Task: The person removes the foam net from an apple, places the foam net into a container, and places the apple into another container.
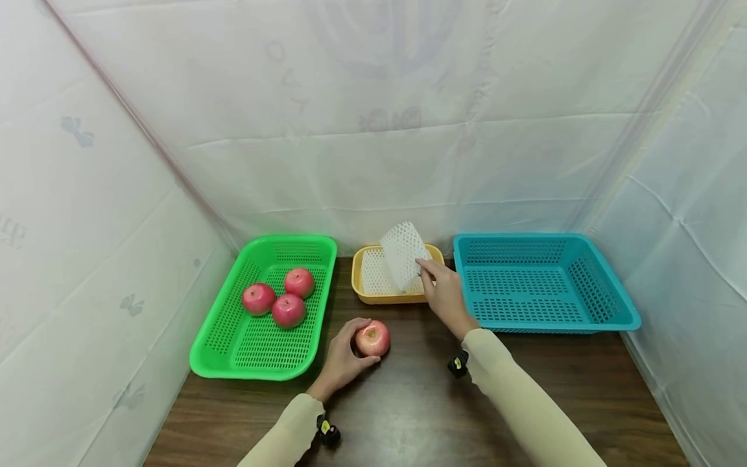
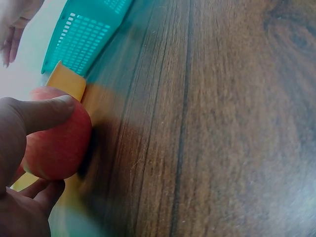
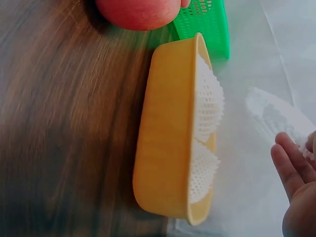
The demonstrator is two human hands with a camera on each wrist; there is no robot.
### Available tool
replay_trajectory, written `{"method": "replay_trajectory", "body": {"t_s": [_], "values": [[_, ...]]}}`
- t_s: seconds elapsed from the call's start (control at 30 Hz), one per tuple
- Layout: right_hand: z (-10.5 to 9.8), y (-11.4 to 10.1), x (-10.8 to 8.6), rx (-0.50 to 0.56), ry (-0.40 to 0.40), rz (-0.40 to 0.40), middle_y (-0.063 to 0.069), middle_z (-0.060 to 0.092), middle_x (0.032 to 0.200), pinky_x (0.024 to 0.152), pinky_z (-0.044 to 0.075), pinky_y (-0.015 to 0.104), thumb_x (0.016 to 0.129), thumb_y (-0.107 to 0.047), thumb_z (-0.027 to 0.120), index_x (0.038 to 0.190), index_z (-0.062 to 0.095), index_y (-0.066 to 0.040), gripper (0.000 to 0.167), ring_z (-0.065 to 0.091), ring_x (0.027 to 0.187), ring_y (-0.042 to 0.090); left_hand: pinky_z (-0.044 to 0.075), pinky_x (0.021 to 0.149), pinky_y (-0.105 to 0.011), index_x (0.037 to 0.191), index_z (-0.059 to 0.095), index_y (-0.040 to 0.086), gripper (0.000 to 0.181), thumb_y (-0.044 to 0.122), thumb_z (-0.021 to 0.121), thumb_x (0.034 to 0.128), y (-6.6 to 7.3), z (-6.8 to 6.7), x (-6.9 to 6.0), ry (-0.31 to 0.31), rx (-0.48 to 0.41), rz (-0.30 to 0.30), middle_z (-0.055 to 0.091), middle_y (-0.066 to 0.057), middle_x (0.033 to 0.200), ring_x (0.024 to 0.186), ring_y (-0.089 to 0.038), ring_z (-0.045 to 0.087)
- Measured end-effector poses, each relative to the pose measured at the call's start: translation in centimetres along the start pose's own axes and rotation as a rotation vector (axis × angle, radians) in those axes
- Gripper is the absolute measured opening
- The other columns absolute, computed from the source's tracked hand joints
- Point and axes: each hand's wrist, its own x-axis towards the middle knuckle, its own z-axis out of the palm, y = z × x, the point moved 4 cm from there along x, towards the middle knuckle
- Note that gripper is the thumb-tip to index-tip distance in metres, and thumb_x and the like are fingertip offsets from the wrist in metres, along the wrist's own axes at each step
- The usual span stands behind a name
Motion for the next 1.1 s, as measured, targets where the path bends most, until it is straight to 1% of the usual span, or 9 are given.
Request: {"method": "replay_trajectory", "body": {"t_s": [0.2,0.4,0.5,0.57,0.67,0.8,0.93,1.0,1.1], "values": [[1.3,1.2,-0.3,0.027,-0.009,0.181,0.018,0.076,0.108,0.076,0.061,0.046,0.100,-0.005,0.065,0.124,0.072,0.001,0.026,0.076,0.087,0.029,0.049,0.104,-0.047,0.130,0.062,0.005,0.076,0.010,0.099,0.0640,0.1,0.0,0.0,0.000,0.022,0.011,0.062,-0.008,0.131,0.121,-0.025,0.061],[2.1,2.5,-1.0,0.000,-0.041,0.316,0.018,0.076,0.107,0.069,0.061,0.043,0.103,-0.010,0.062,0.127,0.071,0.000,0.028,0.076,0.088,0.030,0.049,0.105,-0.046,0.129,0.063,0.006,0.075,0.010,0.099,0.0637,-0.1,0.1,0.1,0.001,0.032,-0.002,0.062,-0.008,0.132,0.123,-0.024,0.061],[2.5,3.0,-1.4,-0.016,-0.095,0.380,0.018,0.075,0.110,0.077,0.061,0.046,0.104,-0.012,0.061,0.129,0.070,0.000,0.029,0.075,0.093,0.032,0.049,0.104,-0.046,0.129,0.063,0.006,0.075,0.009,0.099,0.0633,-0.1,0.1,0.0,0.006,0.033,-0.004,0.063,-0.008,0.131,0.122,-0.024,0.061],[2.8,3.3,-1.6,-0.044,-0.142,0.415,0.018,0.075,0.114,0.087,0.058,0.048,0.104,-0.013,0.060,0.130,0.069,0.000,0.031,0.074,0.097,0.032,0.049,0.104,-0.047,0.129,0.063,0.006,0.075,0.009,0.099,0.0631,-0.1,0.0,0.0,0.010,0.034,0.001,0.063,-0.008,0.131,0.122,-0.024,0.061],[3.1,3.8,-1.9,-0.090,-0.215,0.460,0.017,0.074,0.115,0.085,0.059,0.047,0.104,-0.015,0.058,0.131,0.069,-0.001,0.032,0.073,0.089,0.031,0.050,0.103,-0.047,0.129,0.062,0.005,0.076,0.009,0.099,0.0624,0.1,0.0,-0.1,0.020,0.037,0.019,0.063,-0.009,0.131,0.121,-0.025,0.062],[3.4,4.2,-2.1,-0.141,-0.263,0.455,0.018,0.074,0.114,0.084,0.058,0.047,0.103,-0.014,0.058,0.129,0.069,-0.001,0.032,0.067,0.083,0.028,0.050,0.102,-0.047,0.129,0.062,0.005,0.077,0.008,0.099,0.0617,0.1,0.1,-0.1,0.025,0.038,0.031,0.063,-0.009,0.130,0.120,-0.026,0.062],[3.6,4.3,-2.2,-0.164,-0.264,0.420,0.021,0.070,0.115,0.091,0.055,0.050,0.101,-0.012,0.058,0.128,0.069,0.001,0.032,0.064,0.098,0.032,0.050,0.102,-0.048,0.129,0.062,0.005,0.076,0.009,0.099,0.0626,0.0,0.0,-0.1,0.023,0.039,0.028,0.063,-0.009,0.131,0.120,-0.026,0.062],[3.7,4.3,-2.2,-0.182,-0.261,0.406,0.021,0.068,0.113,0.092,0.053,0.050,0.101,-0.013,0.058,0.128,0.069,0.002,0.033,0.061,0.101,0.034,0.050,0.103,-0.048,0.129,0.062,0.006,0.076,0.009,0.099,0.0633,0.0,0.0,-0.1,0.021,0.039,0.022,0.062,-0.009,0.131,0.121,-0.026,0.062],[3.7,4.2,-2.2,-0.240,-0.266,0.383,0.020,0.066,0.109,0.090,0.048,0.050,0.101,-0.017,0.058,0.128,0.069,-0.001,0.033,0.056,0.100,0.035,0.050,0.103,-0.048,0.129,0.062,0.006,0.076,0.009,0.099,0.0633,0.0,0.0,-0.1,0.020,0.042,0.021,0.062,-0.009,0.131,0.120,-0.026,0.062]]}}
